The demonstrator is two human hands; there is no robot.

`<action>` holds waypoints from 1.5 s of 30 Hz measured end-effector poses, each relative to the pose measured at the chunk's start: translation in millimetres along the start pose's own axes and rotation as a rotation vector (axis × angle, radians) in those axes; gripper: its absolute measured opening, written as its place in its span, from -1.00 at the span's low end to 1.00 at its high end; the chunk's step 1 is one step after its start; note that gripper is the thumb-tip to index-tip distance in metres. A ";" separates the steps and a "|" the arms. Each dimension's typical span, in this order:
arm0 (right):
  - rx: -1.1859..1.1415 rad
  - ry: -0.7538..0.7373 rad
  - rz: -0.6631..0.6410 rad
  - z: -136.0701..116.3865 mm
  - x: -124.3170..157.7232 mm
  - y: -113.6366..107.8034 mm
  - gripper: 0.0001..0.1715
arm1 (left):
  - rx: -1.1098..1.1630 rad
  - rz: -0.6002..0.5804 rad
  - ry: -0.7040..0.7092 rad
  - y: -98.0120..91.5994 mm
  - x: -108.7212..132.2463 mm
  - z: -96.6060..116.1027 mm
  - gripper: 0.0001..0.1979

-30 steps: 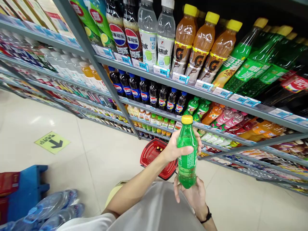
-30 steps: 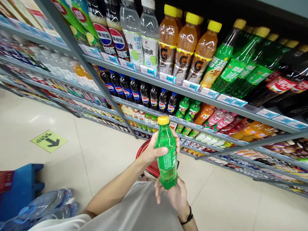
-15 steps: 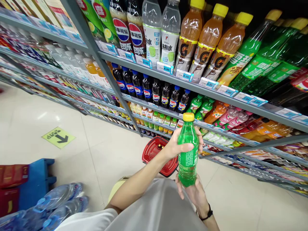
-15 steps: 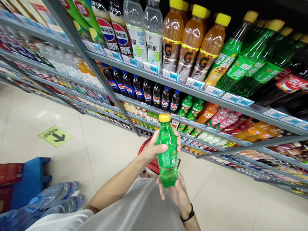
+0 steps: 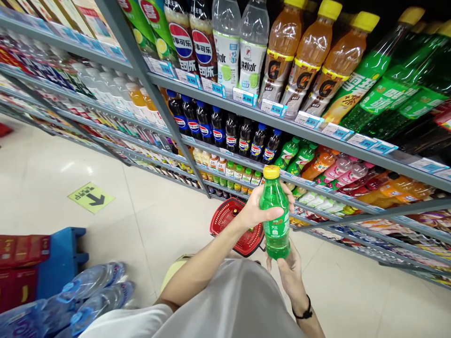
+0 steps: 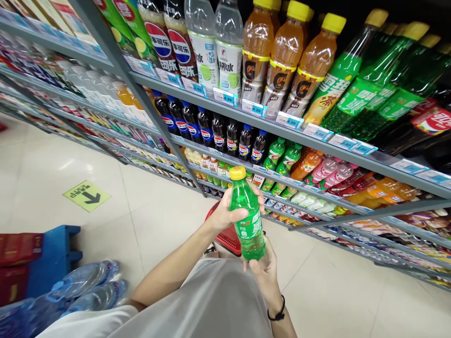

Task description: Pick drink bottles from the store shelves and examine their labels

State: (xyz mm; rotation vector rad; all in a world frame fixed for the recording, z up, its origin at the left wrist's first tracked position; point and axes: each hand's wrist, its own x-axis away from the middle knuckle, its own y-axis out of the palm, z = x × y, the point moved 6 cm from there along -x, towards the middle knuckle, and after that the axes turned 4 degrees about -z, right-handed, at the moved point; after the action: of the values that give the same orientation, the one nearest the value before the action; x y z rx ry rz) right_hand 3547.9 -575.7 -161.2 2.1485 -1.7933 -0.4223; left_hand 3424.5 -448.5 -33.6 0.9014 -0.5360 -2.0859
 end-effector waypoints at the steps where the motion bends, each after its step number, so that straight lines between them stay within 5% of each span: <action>1: 0.014 -0.017 0.018 -1.7 0.0 -1.7 -0.43 | -0.008 0.008 0.002 -0.3 0.5 0.4 -0.56; 6: 0.141 -0.057 0.052 -7.2 1.8 -3.2 -0.43 | -0.001 0.076 -0.009 -3.8 1.4 -1.7 -0.50; 14: 0.539 -0.269 0.416 -18.9 7.6 -19.9 -0.30 | -0.048 0.022 -0.020 4.2 -1.1 -0.6 -0.59; 20: 0.666 -0.408 0.488 -27.7 9.0 -15.8 -0.25 | 0.059 0.091 -0.030 -9.2 2.4 -12.4 -0.56; 24: 0.593 -0.282 0.409 -29.7 3.1 -12.1 -0.16 | 0.122 0.127 -0.059 -12.6 1.6 -15.2 -0.52; 29: 0.181 0.104 -0.128 -11.6 -3.4 6.5 0.00 | 0.224 0.151 -0.049 -12.1 -2.1 -11.9 -0.50; 32: 0.004 0.249 -0.279 0.5 1.6 15.6 0.14 | 0.207 0.133 -0.076 -11.1 -3.0 -10.0 -0.47; 38: -0.037 0.120 -0.113 2.5 1.7 8.9 -0.04 | 0.161 0.084 -0.035 -10.9 -0.1 -3.5 -0.38; 45: 0.283 -0.083 0.129 -21.6 4.1 2.0 -0.43 | 0.074 0.039 0.018 -8.6 7.1 1.0 -0.37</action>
State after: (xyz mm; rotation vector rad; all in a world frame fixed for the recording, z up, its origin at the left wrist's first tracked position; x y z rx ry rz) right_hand 3555.8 -579.0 -140.9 2.2056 -2.1353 -0.2415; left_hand 3416.3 -448.9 -41.3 0.9438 -0.6206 -2.0320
